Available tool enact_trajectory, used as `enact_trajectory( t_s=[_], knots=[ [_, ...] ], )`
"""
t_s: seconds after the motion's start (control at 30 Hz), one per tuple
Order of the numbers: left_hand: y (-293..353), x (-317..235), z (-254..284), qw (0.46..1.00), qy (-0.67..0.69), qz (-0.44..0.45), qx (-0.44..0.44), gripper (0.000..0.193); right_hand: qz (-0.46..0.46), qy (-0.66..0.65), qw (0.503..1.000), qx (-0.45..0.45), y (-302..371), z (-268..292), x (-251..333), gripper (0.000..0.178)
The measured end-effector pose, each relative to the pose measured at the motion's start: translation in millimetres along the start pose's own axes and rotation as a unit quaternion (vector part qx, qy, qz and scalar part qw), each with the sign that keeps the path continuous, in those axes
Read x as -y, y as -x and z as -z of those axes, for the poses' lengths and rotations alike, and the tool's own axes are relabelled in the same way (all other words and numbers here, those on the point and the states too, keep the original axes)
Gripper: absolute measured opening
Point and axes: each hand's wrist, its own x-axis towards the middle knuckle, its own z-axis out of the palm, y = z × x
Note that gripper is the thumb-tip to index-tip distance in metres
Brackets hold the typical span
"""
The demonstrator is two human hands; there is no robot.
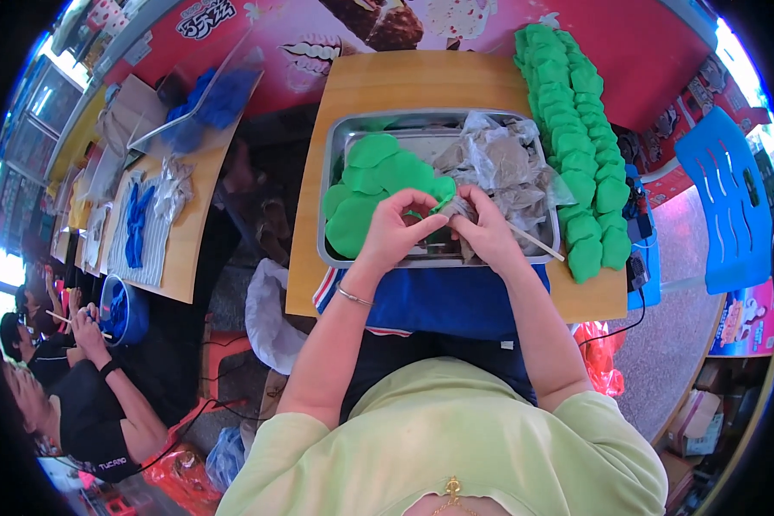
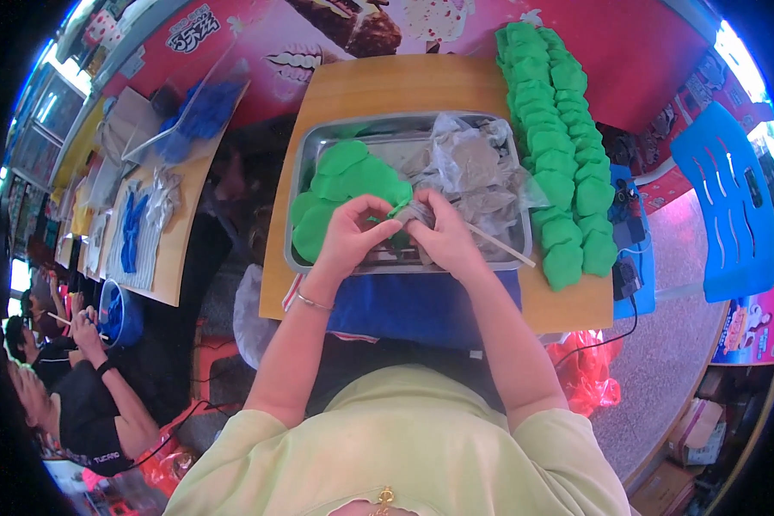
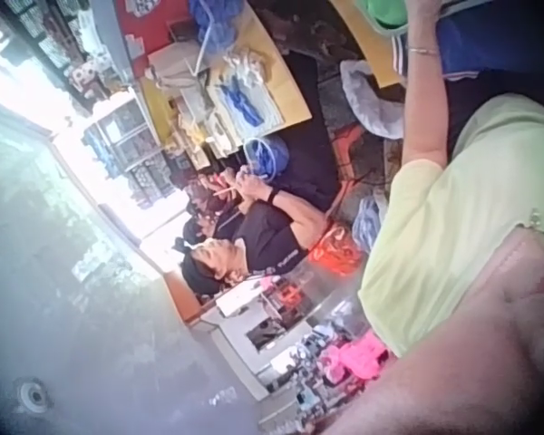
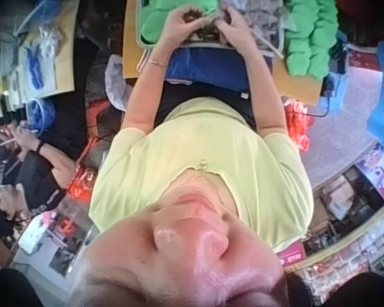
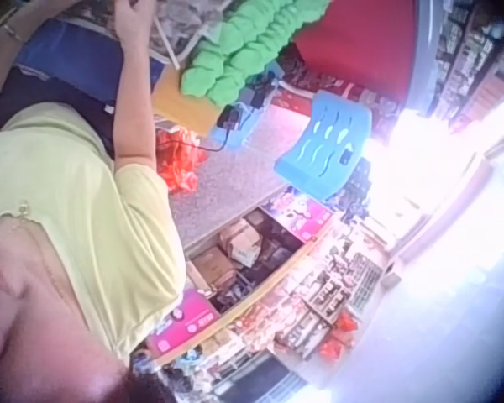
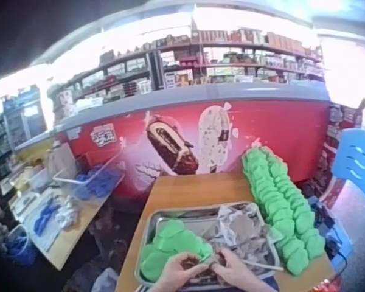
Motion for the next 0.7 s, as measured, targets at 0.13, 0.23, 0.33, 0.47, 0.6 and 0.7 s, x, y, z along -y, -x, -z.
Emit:
enact_trajectory(
  t_s=[0.13, 0.23, 0.33, 0.47, 0.6, 0.7],
  knots=[
    [-0.2, 2.9, -1.3, 1.0, -0.003, -0.022, 0.008, 0.014, -0.004, 0.04, 0.999, 0.008, -2.9, 4.5, -4.3, 0.036],
    [0.7, 2.3, -1.4, 0.999, -0.032, -0.032, -0.023, 0.013, 0.074, 0.086, 0.993, 0.015, 0.2, 4.6, -4.3, 0.034],
    [0.3, 2.1, -1.0, 0.999, -0.014, -0.021, -0.029, 0.012, 0.019, 0.013, 0.999, 0.032, 3.4, 0.2, 5.9, 0.033],
    [0.2, 0.6, -0.8, 0.999, -0.02, -0.017, -0.027, 0.011, 0.018, 0.018, 1.0, -0.005, 2.0, -1.4, -0.2, 0.03],
    [-0.3, -0.3, -1.5, 0.996, -0.067, -0.04, -0.044, 0.009, 0.038, 0.118, 0.991, -0.052, -0.4, -0.9, -2.9, 0.026],
    [-1.8, 3.7, -1.2, 0.994, -0.072, -0.069, -0.043, 0.01, 0.103, 0.179, 0.975, -0.087, -3.6, -0.8, -12.2, 0.029]
  ],
)
